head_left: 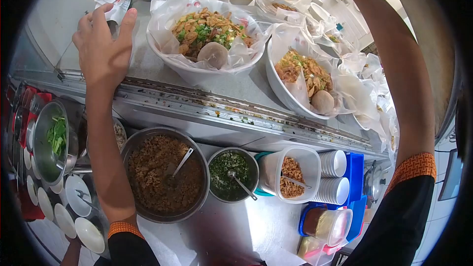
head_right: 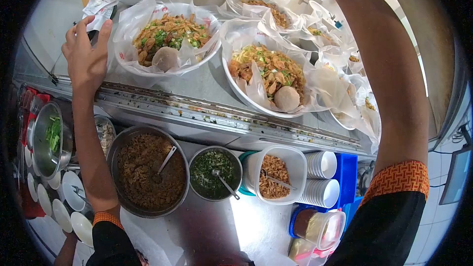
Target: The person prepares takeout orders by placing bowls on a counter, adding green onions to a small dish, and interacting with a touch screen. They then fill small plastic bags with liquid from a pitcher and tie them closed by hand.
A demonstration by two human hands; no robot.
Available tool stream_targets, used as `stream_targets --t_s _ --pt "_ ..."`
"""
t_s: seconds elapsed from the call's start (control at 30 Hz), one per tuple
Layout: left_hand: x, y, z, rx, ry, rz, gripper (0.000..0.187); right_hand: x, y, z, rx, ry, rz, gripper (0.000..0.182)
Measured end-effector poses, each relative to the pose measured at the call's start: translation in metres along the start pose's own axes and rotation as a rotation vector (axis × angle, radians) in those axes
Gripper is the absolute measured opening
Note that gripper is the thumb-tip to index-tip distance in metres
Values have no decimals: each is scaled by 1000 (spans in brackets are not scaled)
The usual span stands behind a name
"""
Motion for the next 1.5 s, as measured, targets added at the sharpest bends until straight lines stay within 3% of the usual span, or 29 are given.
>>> stream_targets --t_s 0.73,0.83,0.9,1.0,1.23,1.33,1.47,1.5 --pt "1 1 2 22 -23 -8 60 0 -2 4 26 -45 16 12" --pt "1 1 1 -15 -26 -4 60 2 0 3 -50 -136 -25 10" --pt "2 1 5 47 -38 -20 59 4 7 1 -88 -231 -14 18" --pt "2 2 6 38 -22 -17 58 1 -4 23 -63 -439 27 29" --pt "1 0 4 37 -14 -18 54 12 21 35 -56 -681 124 35" --pt "2 1 3 1 -19 -3 48 18 43 36 -169 -841 189 39" --pt "3 -2 10 -46 121 36 35 19 86 55 -97 -948 203 43" --pt "5 -3 12 -84 161 31 32 43 127 -33 -646 -592 269 50"
Point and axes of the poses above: each hand's wrist, its own y-axis away from the middle knuckle, its own x-axis out of the back of the hand, z = x × y, the point moved 1 cm from there along -y, towards the middle knuckle, and after that the axes turned 7 degrees about y, right-handed, at the moved point
